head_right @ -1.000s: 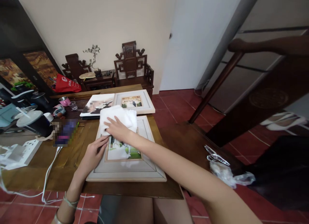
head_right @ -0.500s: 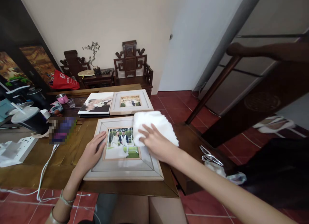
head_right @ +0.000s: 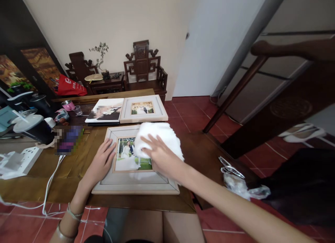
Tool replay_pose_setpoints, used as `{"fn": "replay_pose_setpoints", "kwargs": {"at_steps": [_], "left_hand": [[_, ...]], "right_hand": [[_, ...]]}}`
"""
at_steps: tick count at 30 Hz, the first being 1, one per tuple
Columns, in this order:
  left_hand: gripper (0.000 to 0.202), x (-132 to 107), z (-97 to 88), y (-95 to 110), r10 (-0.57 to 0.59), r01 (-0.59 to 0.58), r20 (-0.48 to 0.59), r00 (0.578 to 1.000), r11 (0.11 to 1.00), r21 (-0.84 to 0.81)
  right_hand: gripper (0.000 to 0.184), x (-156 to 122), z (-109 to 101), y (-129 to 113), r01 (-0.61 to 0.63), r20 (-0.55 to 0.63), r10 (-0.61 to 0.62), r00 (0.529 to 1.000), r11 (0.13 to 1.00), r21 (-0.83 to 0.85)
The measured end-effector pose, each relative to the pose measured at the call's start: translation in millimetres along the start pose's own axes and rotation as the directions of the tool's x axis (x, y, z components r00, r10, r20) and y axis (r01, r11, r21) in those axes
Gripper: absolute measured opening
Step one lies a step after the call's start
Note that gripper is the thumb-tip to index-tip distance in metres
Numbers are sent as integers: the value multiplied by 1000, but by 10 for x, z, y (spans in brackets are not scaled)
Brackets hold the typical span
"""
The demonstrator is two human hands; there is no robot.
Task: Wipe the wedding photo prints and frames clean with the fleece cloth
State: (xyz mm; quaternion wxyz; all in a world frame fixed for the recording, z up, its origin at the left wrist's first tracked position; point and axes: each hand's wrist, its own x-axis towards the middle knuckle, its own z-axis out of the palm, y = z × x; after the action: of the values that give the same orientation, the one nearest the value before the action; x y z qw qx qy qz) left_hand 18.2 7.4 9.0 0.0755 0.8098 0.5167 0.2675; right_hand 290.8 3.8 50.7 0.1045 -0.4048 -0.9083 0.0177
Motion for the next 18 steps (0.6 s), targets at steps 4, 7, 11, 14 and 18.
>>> {"fn": "replay_pose_setpoints", "kwargs": {"at_steps": [4,7,11,14,18], "left_hand": [[41,6,2,-25,12,-12,5,1000,1000,6],[41,8,10,-37,5,-5,0,1000,1000,-6],[40,8,15,-32,1,-1,-22,1000,999,-33],[41,11,6,-13,-8,8,-15,1000,999,-42],[45,20,-8,3,-27,27,2,1000,999,-39]], "right_hand": [[63,396,42,218,-71,-42,67,997,992,-105],[62,458,32,179,-49,18,53,998,980,-193],[58,140,-69,-109,18,115,2,993,984,-176],[53,-255,-208,-387,80,231,-72,970,997,-23],[48,-589,-260,-669,166,181,-202,963,967,196]]}}
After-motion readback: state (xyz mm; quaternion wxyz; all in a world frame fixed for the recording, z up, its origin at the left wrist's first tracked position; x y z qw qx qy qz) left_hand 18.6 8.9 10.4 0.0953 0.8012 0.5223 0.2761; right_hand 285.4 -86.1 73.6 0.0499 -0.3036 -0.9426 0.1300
